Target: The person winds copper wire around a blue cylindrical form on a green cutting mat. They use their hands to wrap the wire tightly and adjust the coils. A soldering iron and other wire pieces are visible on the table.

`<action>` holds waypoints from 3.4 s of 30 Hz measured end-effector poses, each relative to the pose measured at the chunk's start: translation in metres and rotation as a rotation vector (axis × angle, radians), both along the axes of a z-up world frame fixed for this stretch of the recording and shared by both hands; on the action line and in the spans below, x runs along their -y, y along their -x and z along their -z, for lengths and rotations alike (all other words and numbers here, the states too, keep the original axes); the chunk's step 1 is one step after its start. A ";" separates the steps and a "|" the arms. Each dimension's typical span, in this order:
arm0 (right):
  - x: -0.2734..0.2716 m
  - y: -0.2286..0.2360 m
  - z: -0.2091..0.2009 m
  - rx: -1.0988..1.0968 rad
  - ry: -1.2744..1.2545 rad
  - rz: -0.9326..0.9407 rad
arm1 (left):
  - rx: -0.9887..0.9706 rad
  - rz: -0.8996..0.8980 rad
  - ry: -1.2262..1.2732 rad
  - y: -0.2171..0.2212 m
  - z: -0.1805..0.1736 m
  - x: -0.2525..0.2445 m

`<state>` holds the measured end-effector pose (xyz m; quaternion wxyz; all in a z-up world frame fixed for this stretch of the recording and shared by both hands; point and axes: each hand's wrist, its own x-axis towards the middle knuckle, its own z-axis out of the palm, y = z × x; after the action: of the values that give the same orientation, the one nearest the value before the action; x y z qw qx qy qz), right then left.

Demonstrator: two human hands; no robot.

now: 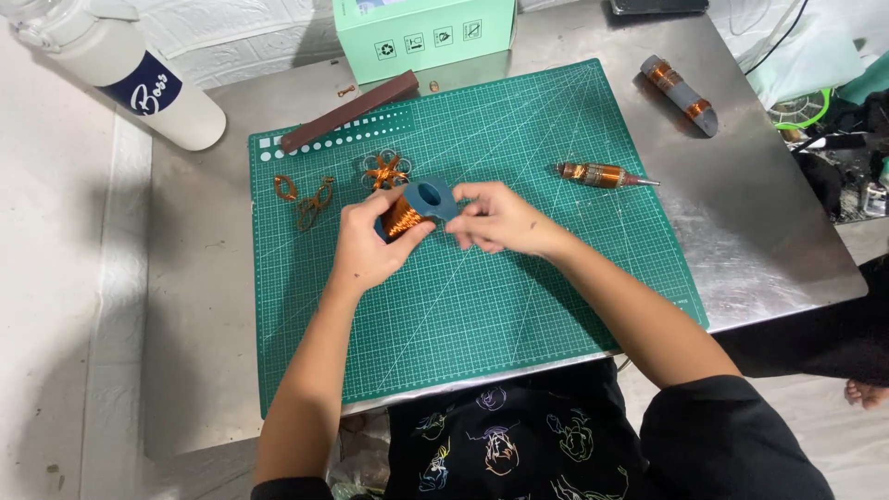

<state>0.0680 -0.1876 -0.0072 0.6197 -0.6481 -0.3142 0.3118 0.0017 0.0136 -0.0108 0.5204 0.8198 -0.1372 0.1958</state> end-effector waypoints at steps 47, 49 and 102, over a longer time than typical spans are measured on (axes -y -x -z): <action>-0.030 -0.054 -0.040 0.903 0.029 -0.091 | -0.432 -0.225 0.096 -0.014 0.012 -0.038; -0.048 -0.098 -0.047 0.804 -0.018 -0.011 | -0.412 -0.249 0.114 -0.013 0.004 -0.041; -0.156 -0.304 0.029 1.058 0.776 0.628 | -0.427 0.000 0.054 -0.012 -0.008 -0.018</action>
<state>0.3718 -0.0319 -0.0358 0.1707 -0.9448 -0.2379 -0.1471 0.0141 0.0313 -0.0024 0.5596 0.8283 -0.0185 0.0212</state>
